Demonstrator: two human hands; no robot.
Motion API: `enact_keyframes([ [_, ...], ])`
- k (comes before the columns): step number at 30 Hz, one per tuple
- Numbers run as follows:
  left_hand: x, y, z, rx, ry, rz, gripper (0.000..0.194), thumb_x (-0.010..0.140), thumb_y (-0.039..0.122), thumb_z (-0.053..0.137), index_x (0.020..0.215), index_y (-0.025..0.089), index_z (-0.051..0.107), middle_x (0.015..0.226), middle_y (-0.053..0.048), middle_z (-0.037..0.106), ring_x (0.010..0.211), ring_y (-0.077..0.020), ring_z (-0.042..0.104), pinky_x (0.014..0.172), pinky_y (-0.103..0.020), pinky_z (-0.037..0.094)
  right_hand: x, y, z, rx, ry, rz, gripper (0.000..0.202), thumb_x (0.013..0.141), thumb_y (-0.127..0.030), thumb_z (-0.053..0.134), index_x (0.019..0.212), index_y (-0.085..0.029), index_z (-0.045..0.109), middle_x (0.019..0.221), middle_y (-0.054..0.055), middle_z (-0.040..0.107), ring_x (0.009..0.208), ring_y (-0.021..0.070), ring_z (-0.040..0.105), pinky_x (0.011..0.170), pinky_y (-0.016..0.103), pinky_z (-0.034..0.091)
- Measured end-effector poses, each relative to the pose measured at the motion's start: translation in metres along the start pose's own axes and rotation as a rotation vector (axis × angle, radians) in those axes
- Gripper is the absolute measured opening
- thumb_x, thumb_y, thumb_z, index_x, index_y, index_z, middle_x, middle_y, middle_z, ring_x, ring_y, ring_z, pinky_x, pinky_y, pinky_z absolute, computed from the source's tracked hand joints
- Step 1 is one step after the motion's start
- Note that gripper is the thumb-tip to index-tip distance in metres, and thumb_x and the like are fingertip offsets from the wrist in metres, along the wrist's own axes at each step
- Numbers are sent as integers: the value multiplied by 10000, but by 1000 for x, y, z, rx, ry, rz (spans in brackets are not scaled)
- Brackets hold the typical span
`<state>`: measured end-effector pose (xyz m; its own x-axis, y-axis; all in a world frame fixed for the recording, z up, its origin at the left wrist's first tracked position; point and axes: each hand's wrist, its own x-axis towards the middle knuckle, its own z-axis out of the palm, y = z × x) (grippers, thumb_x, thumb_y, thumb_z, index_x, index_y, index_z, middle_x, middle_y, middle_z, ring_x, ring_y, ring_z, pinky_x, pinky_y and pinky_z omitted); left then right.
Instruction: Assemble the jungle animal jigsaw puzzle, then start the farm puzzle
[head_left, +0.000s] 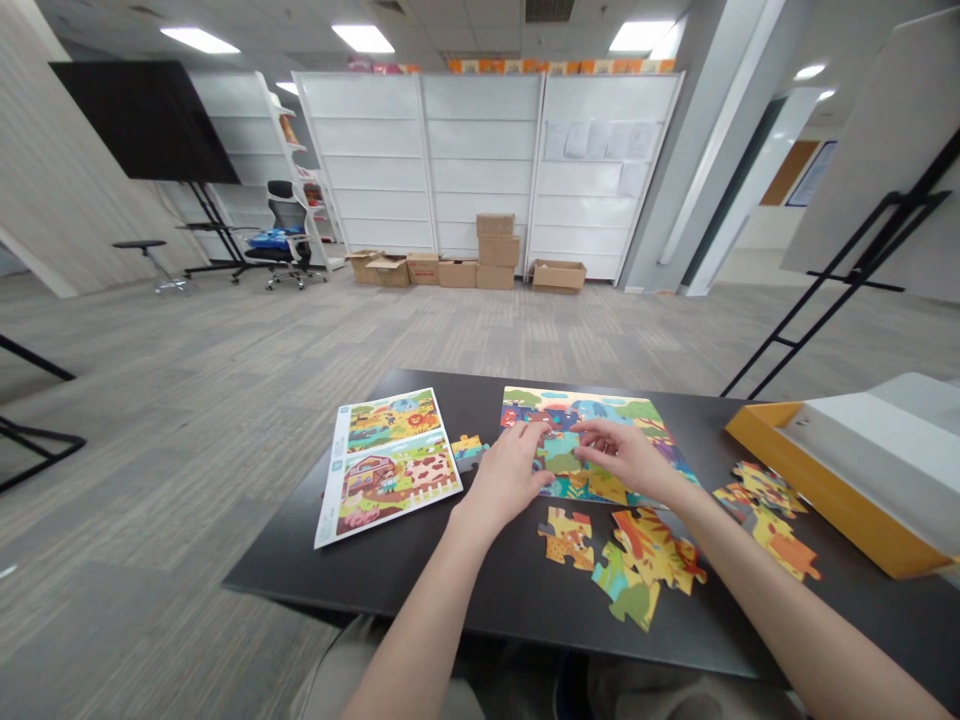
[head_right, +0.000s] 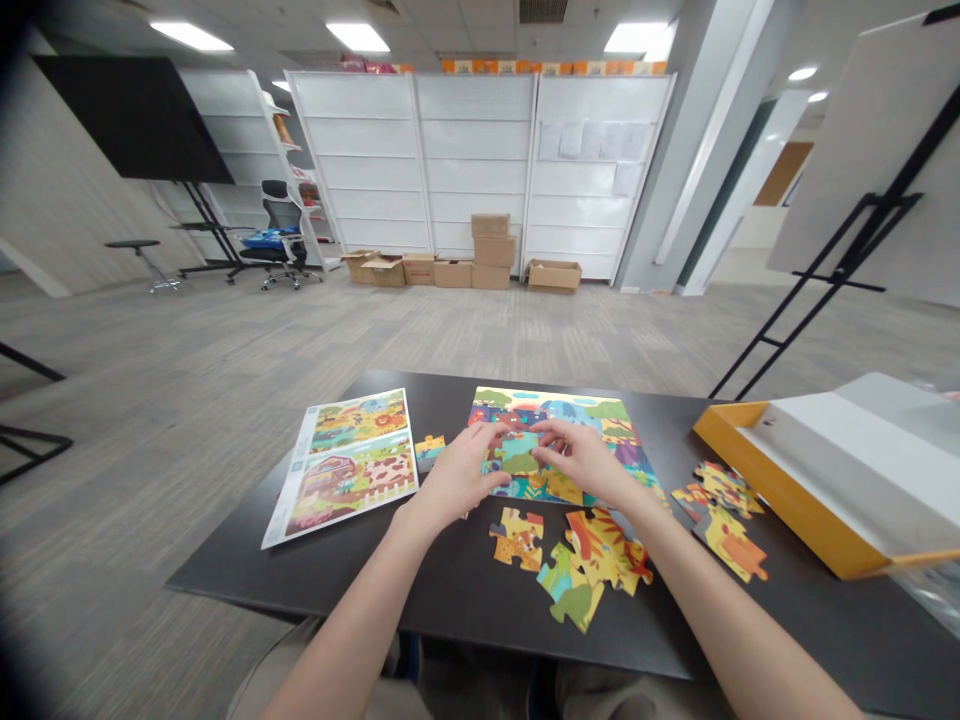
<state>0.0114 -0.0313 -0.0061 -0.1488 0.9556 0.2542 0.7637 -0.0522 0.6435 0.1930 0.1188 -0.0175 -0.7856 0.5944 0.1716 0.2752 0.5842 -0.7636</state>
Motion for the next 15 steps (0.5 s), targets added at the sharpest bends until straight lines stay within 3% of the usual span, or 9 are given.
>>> enact_keyframes([
  [15, 1, -1, -3, 24, -6, -3, 572, 767, 151, 782, 1282, 255, 555, 1260, -81, 633, 1183, -279, 613, 990, -394, 504, 0, -3, -5, -23, 5, -29, 377, 874, -462, 632, 1150, -209, 676, 914, 68, 748, 716, 188, 651, 629, 312, 491],
])
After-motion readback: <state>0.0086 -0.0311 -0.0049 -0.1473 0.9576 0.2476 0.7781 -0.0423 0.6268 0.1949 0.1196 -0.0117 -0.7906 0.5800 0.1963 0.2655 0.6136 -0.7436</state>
